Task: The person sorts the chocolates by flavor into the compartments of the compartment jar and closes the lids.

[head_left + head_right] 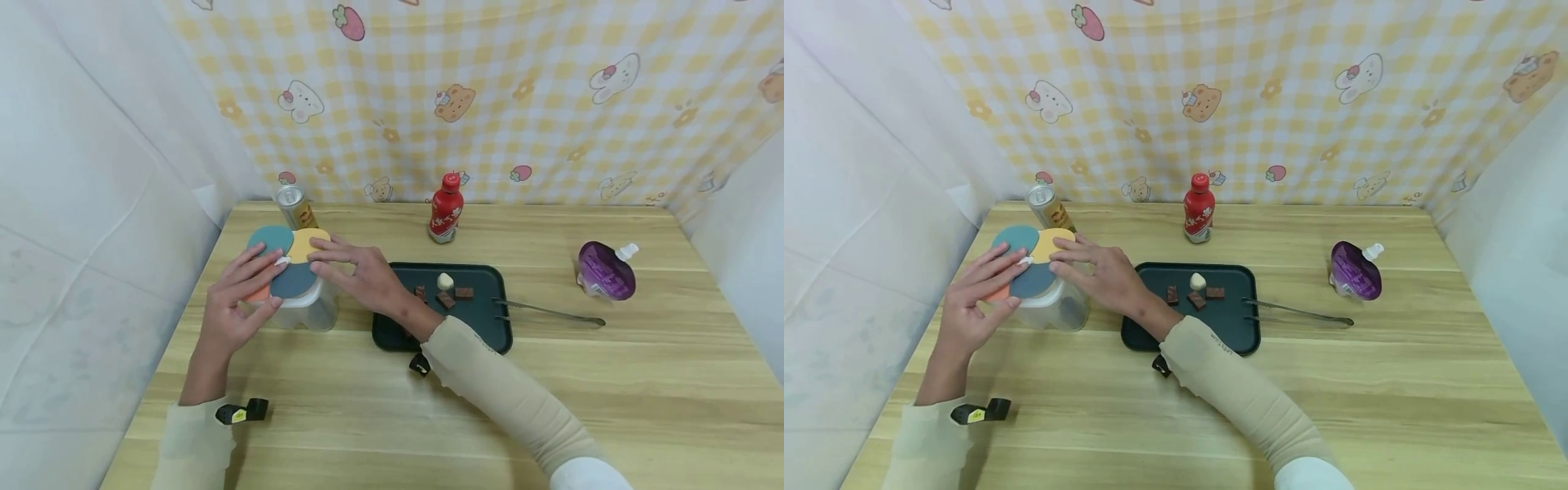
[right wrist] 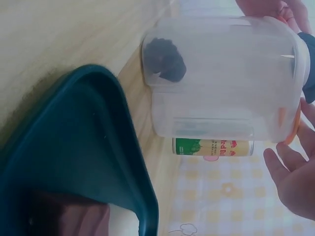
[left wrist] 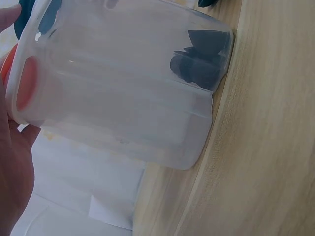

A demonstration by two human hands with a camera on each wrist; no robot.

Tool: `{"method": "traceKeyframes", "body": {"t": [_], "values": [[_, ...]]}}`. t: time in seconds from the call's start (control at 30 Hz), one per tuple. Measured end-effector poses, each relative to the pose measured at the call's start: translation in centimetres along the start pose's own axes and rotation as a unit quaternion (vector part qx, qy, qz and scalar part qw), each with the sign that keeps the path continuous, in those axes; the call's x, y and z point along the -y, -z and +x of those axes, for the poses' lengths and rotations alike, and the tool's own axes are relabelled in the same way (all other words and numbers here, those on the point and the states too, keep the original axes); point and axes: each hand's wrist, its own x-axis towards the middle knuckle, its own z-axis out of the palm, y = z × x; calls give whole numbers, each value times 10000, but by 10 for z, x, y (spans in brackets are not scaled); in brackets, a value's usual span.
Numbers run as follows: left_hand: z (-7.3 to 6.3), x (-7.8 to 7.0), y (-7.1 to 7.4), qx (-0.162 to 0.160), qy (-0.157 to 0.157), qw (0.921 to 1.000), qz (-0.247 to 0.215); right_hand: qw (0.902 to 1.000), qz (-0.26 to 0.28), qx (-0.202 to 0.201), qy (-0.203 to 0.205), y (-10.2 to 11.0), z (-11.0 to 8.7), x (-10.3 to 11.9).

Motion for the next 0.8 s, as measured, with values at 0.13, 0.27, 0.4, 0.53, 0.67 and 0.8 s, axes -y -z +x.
{"method": "traceKeyframes", "body": {"t": [0.13, 0.27, 0.4, 0.53, 0.67, 0.8], "values": [[2, -6, 1, 44, 22, 10000, -74, 10000, -9, -27, 8, -2, -1, 2], [5, -11, 1, 62, 18, 9999, -100, 9999, -120, -76, 13, -2, -2, 4], [6, -12, -2, -29, -13, 9999, -150, 9998, -179, -112, -20, -3, -2, 4], [4, -8, -8, -444, -98, 9989, -99, 9997, -178, -169, -39, -6, -3, 6], [5, -10, -13, -808, -125, 9967, -9, 9993, -261, -250, -48, -10, -4, 8], [6, -11, -14, -881, -108, 9960, 38, 9991, -281, -311, -77, -11, -4, 8]]}}
